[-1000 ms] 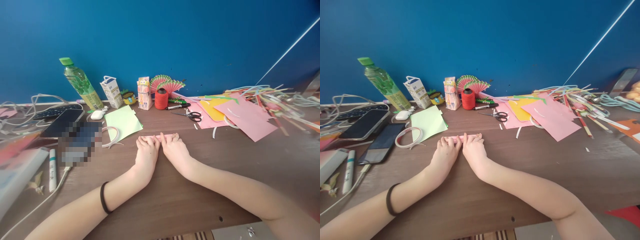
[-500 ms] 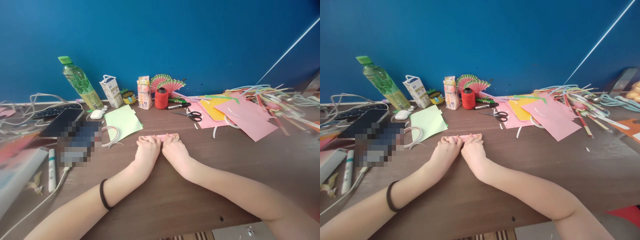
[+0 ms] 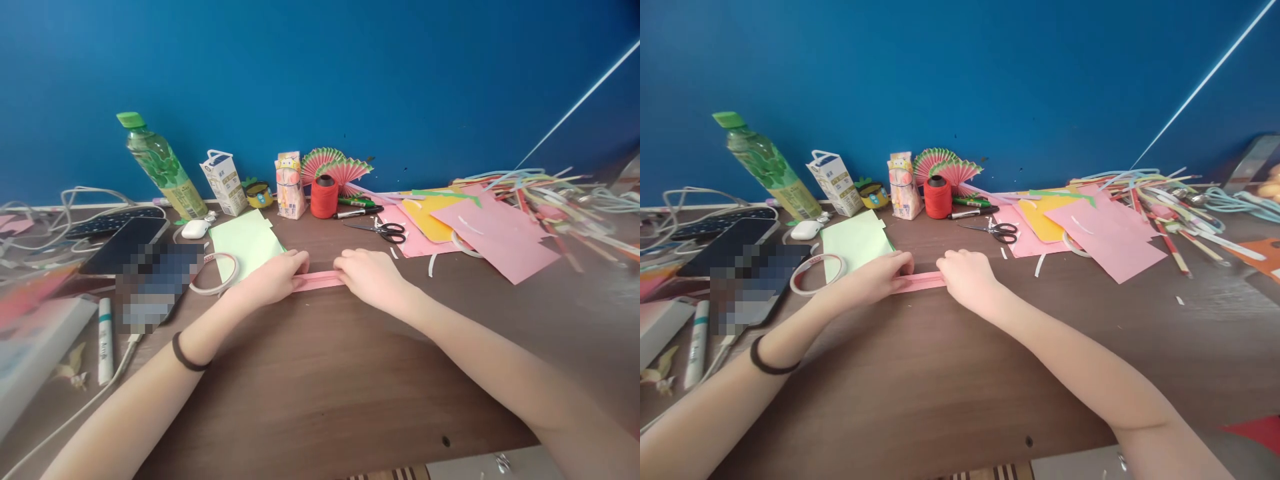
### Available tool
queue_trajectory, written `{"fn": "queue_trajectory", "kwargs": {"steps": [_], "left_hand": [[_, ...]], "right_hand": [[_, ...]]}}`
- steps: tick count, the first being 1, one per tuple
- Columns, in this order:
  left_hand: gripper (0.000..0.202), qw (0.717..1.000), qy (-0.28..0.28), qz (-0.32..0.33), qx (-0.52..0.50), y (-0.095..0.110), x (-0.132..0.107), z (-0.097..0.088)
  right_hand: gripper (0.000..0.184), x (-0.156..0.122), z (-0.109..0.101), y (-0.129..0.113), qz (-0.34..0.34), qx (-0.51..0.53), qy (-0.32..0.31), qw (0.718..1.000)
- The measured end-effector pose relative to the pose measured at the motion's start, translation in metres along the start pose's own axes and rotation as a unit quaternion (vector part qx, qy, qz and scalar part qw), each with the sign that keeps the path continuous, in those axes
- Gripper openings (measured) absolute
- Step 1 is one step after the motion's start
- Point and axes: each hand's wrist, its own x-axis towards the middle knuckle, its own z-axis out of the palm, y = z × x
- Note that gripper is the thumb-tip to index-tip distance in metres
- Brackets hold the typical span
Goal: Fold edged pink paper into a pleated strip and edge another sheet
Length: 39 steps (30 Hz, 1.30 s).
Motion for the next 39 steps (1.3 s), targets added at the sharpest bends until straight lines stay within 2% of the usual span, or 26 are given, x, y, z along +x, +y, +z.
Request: {"fn": "queue_trajectory", "kwargs": {"steps": [3,8,13,17,20,22,25,29,34,39], "left_hand": [[0.006,0.998,-0.006,-0.001,-0.062,-0.003,-0.001,-0.004],[0.011,0.993,-0.011,-0.019,-0.113,-0.007,-0.001,-0.008],[0.017,0.988,0.004,-0.015,-0.152,-0.005,-0.001,-0.011],[0.015,0.99,0.028,0.006,-0.135,-0.004,-0.001,-0.014],[0.016,0.996,0.068,0.026,-0.054,-0.004,-0.001,-0.014],[0.013,0.996,0.081,0.03,0.019,-0.002,-0.001,-0.012],[0.007,0.996,0.034,0.025,0.078,0.001,-0.002,-0.008],[0.016,0.999,-0.036,-0.008,0.037,0.003,-0.001,-0.007],[0.018,0.998,-0.045,-0.008,-0.041,-0.003,-0.001,-0.008],[0.019,0.994,-0.043,-0.038,-0.095,-0.011,0.0,-0.008]], "right_hand": [[0.023,0.005,0.003,0.009,-0.018,0.032,0.025,0.999],[0.023,0.009,0.006,0.019,-0.059,0.162,-0.007,0.985],[0.016,0.008,0.003,0.024,-0.082,0.22,-0.01,0.972],[0.014,0.009,-0.002,0.026,-0.072,0.165,0.053,0.982],[0.016,0.01,-0.002,0.025,-0.103,0.062,0.115,0.986],[0.016,0.011,0.0,0.024,-0.131,0.004,0.127,0.983],[0.014,0.011,0.005,0.022,-0.157,-0.013,0.092,0.983],[0.012,0.01,0.008,0.023,-0.159,0.042,0.025,0.986],[0.015,0.011,0.007,0.029,-0.129,0.133,-0.015,0.982],[0.016,0.018,0.011,0.037,-0.106,0.255,-0.023,0.961]]}}
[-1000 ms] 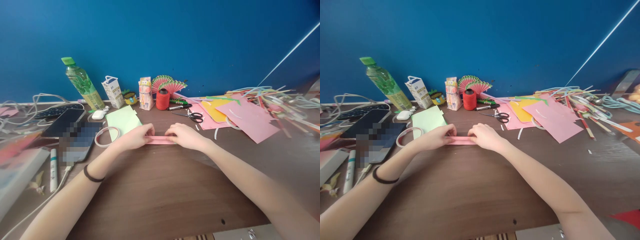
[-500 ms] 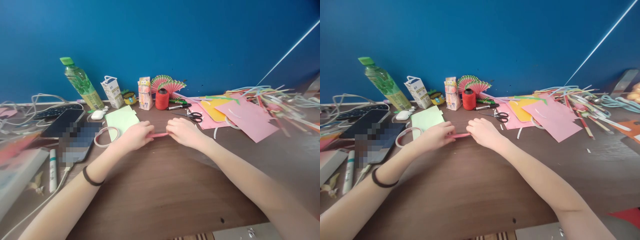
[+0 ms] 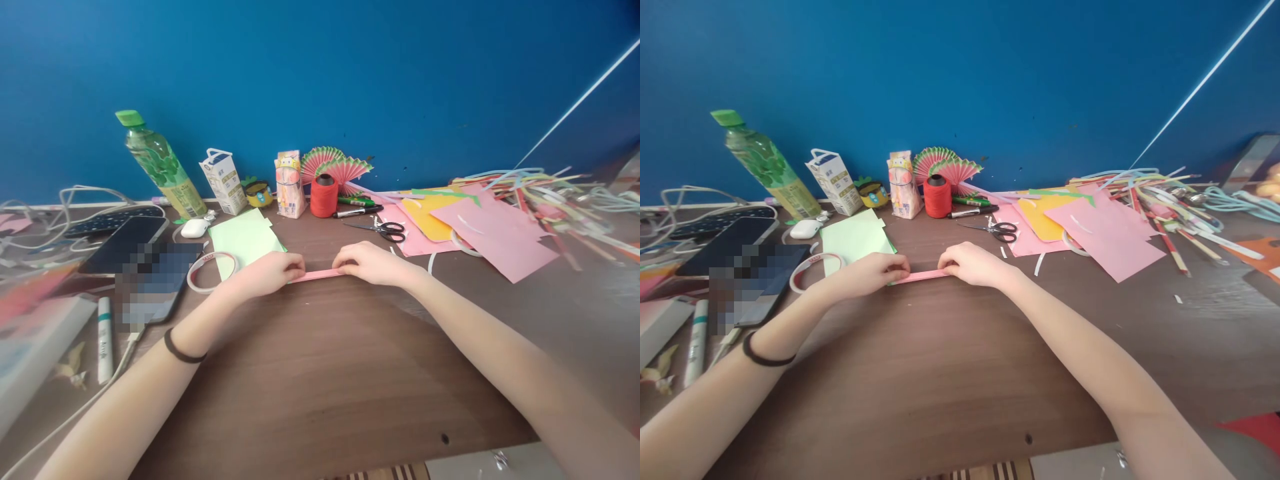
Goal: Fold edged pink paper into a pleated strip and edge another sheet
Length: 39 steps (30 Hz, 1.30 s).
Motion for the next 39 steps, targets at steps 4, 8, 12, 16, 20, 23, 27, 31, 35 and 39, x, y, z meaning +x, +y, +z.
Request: {"fn": "queue_trajectory", "kwargs": {"steps": [4,8,12,16,20,23,27,31,35,39], "left_hand": [[0.02,1.0,0.012,-0.011,-0.02,-0.003,0.001,-0.001],[0.021,0.999,0.012,-0.017,-0.031,-0.006,0.003,-0.001],[0.02,0.999,0.011,-0.021,-0.039,-0.009,0.004,0.0],[0.015,0.999,0.011,-0.021,-0.043,-0.008,0.004,0.0],[0.014,0.999,0.015,-0.024,-0.046,-0.006,0.003,0.0],[0.015,0.999,0.017,-0.027,-0.036,-0.005,0.003,0.0],[0.013,0.999,0.014,-0.029,-0.024,-0.004,0.004,0.0],[0.01,0.999,0.011,-0.037,-0.005,0.0,0.004,0.0],[0.01,0.999,0.01,-0.035,0.01,0.0,0.004,0.002],[0.009,0.999,0.007,-0.023,0.021,-0.002,0.005,0.004]], "right_hand": [[0.01,0.002,0.003,0.006,0.062,0.09,0.025,0.994],[0.007,0.003,0.006,0.009,0.059,0.102,0.057,0.991],[0.008,0.004,0.009,0.012,0.06,0.105,0.065,0.991],[0.007,0.004,0.009,0.012,0.068,0.102,0.068,0.99],[0.007,0.004,0.01,0.012,0.074,0.103,0.065,0.99],[0.006,0.005,0.011,0.012,0.083,0.114,0.061,0.988],[0.006,0.006,0.012,0.014,0.086,0.122,0.06,0.987],[0.006,0.006,0.012,0.014,0.08,0.124,0.055,0.987],[0.006,0.006,0.013,0.015,0.078,0.127,0.053,0.987],[0.006,0.006,0.016,0.015,0.073,0.12,0.058,0.988]]}}
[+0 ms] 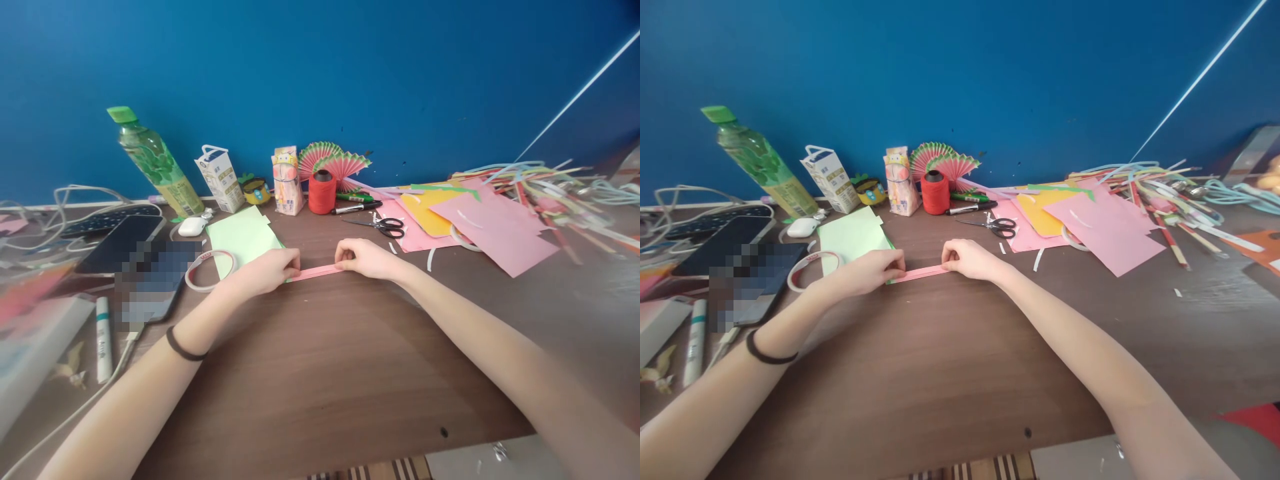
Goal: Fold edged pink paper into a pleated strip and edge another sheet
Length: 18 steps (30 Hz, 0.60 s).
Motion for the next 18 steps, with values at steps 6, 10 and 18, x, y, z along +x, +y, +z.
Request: {"fn": "queue_trajectory", "kwargs": {"steps": [6,10,18], "left_hand": [[0.01,0.997,-0.006,0.061,0.052,-0.001,-0.001,0.003],[0.01,0.996,-0.014,0.064,0.059,-0.001,-0.001,0.003],[0.019,0.973,0.052,0.137,0.178,0.01,-0.004,0.007]], "right_hand": [[0.006,0.0,0.002,0.001,-0.014,-0.003,0.004,1.0],[0.008,0.0,0.001,0.002,-0.017,-0.003,0.001,1.0],[0.004,0.001,0.003,0.005,-0.062,-0.038,0.002,0.997]]}}
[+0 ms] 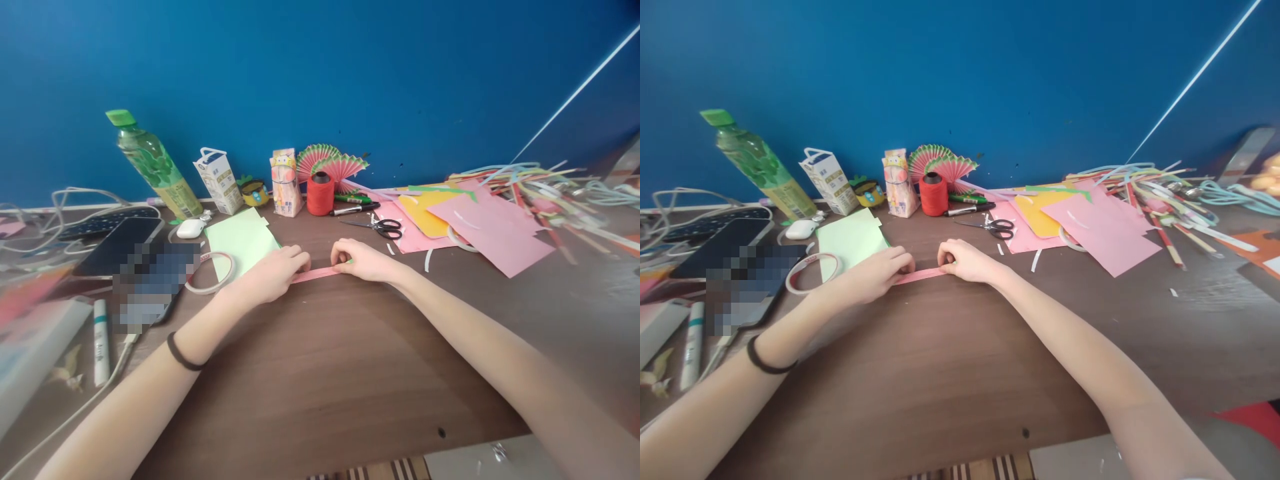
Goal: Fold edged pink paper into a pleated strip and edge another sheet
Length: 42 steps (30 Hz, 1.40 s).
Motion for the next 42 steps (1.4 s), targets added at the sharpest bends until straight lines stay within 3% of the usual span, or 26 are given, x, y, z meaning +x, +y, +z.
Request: {"fn": "queue_trajectory", "kwargs": {"steps": [3,6,10,13,17,22,29,32,36,39,42], "left_hand": [[0.025,0.995,-0.004,0.02,0.098,0.022,-0.002,0.001],[0.026,0.979,-0.008,-0.026,0.202,0.046,-0.005,0.002],[0.031,0.976,-0.067,-0.051,0.203,0.064,-0.011,-0.001],[0.039,0.971,-0.11,-0.064,0.204,0.069,-0.014,-0.002],[0.047,0.968,-0.126,-0.06,0.209,0.069,-0.015,-0.004],[0.061,0.985,-0.108,-0.06,0.123,0.067,-0.016,-0.008],[0.055,0.975,-0.09,-0.12,0.164,0.073,-0.014,0.011],[0.05,0.978,-0.079,-0.103,0.166,0.071,-0.014,0.011],[0.042,0.977,-0.071,-0.099,0.176,0.067,-0.013,0.004],[0.037,0.977,-0.061,-0.117,0.166,0.064,-0.01,0.002],[0.028,0.978,-0.02,-0.139,0.153,0.053,-0.005,0.004]], "right_hand": [[0.006,-0.001,0.001,-0.001,-0.033,-0.015,-0.004,0.999],[0.016,-0.002,0.002,-0.005,-0.078,-0.034,-0.013,0.996],[0.02,-0.005,0.003,-0.018,-0.111,-0.14,-0.004,0.984],[0.021,-0.008,0.007,-0.029,-0.138,-0.26,0.003,0.956],[0.02,-0.012,0.01,-0.04,-0.095,-0.299,-0.009,0.949],[0.021,-0.018,0.004,-0.055,-0.061,-0.341,-0.065,0.936],[0.024,-0.023,0.014,-0.073,-0.054,-0.376,-0.107,0.919],[0.025,-0.02,0.009,-0.066,-0.071,-0.37,-0.092,0.922],[0.034,-0.012,-0.011,-0.035,-0.125,-0.287,-0.088,0.946],[0.029,-0.006,-0.021,-0.012,-0.099,-0.175,-0.098,0.975],[0.025,-0.004,-0.024,-0.005,-0.085,-0.124,-0.097,0.984]]}}
